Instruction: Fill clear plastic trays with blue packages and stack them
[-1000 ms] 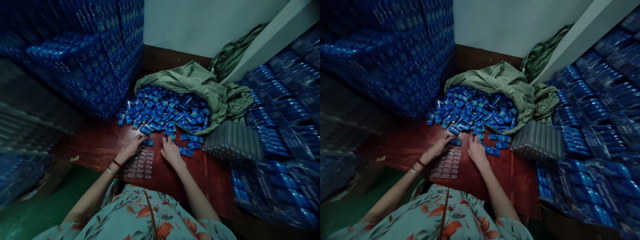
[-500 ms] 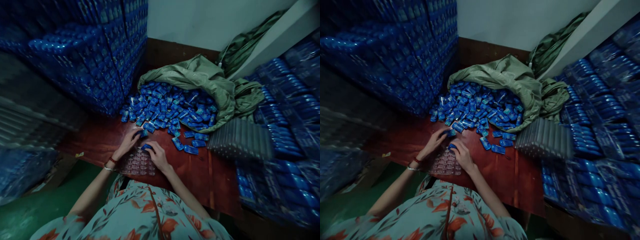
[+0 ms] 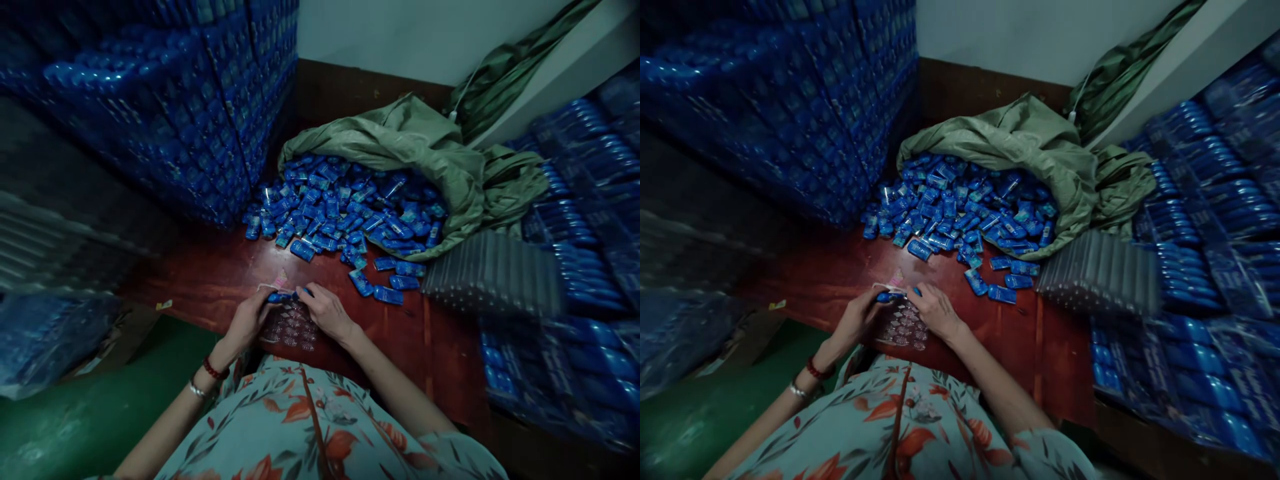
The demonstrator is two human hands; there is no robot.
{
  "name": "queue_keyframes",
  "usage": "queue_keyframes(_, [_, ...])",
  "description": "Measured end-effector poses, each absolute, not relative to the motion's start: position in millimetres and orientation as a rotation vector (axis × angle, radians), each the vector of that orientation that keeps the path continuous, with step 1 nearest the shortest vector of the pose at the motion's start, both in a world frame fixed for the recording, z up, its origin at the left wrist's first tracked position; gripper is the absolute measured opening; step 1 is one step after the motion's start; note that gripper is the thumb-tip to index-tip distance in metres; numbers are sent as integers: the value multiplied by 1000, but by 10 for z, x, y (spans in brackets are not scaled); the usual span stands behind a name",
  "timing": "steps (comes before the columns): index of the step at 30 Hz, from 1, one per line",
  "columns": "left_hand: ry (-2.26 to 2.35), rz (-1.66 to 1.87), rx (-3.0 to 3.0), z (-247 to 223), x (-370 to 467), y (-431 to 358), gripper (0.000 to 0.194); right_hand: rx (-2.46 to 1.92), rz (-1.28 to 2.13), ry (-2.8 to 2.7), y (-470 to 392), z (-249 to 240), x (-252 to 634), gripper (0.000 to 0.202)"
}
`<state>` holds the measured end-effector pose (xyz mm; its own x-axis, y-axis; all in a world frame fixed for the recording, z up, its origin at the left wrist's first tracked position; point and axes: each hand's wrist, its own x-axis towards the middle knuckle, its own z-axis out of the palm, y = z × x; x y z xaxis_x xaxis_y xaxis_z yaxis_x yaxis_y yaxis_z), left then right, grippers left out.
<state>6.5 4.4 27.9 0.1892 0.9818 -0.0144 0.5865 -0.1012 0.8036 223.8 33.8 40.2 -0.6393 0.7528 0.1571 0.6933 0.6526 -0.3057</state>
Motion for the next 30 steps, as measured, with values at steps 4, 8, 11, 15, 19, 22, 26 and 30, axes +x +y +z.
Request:
queue_keyframes(4, [1530,458,2076,221,113,102,29,-1181,296,-2633,335,411,2269,33])
queue_keyframes(8, [1499,196,2313,298,102,182,30,-1183,259,-2697,344,462,2281,33])
queue_keyframes(11, [1451,34,2372,419,166,255,35,-1168,268,-2779,364,544,2236,31])
queue_keyframes(15, [1426,-108,2370,518,276,340,46,-1204,267,-2841,365,624,2123,32])
queue_keyframes(19, [1422,-146,2423,483,312,341,44,-1274,222,-2835,332,624,2065,35])
queue_keyframes(22, [1431,-132,2474,429,408,356,36,-1321,182,-2815,341,625,2126,33])
queue_keyframes(26, [1407,-70,2511,419,629,486,28,-1456,179,-2769,418,655,2318,37])
queue_keyframes(30, [1303,75,2521,486,651,622,25,-1426,278,-2621,415,632,2552,37])
